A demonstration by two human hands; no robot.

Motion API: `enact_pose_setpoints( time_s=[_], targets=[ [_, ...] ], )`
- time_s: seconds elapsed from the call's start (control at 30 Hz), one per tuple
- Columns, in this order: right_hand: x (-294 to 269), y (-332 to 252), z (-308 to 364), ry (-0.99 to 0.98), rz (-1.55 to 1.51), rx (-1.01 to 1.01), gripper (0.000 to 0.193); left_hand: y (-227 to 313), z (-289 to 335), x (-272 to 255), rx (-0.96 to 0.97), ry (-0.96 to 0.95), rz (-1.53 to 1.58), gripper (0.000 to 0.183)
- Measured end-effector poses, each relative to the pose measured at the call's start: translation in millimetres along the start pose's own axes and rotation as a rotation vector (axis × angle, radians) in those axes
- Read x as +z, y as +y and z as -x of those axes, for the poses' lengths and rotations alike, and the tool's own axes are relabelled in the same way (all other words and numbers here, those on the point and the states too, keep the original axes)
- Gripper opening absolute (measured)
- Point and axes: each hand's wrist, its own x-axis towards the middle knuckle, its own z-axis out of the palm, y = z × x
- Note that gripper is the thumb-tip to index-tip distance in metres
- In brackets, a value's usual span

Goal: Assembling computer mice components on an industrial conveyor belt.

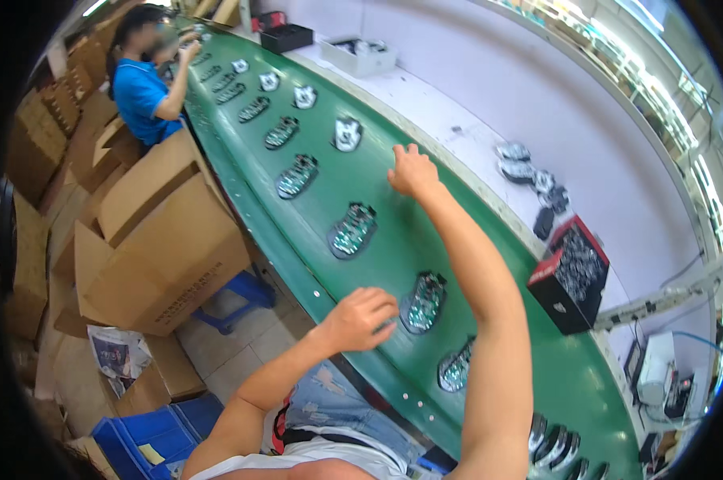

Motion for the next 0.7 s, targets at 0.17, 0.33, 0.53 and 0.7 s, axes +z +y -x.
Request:
enact_pose_setpoints(
  time_s=[0.17,0.33,0.53,0.7],
  targets=[
    [-9,12,-37,0.01,0.023,0.023,0.036,1,3,6,-0.02,-0.033,0.016,0.027],
    [-91,204,42,0.521,0.085,0.145,0.027,3,-4,5,-0.022,-0.062,0.073,0.039],
    [-109,382,235,0.118,0.355,0.899,0.036,-1,-13,3,0.003,-0.177,-0.002,0.063],
    [-57,359,264,-0.164,0.09,0.874,0.061,42,-22,25,0.173,-0.275,0.038,0.07]
  ],
)
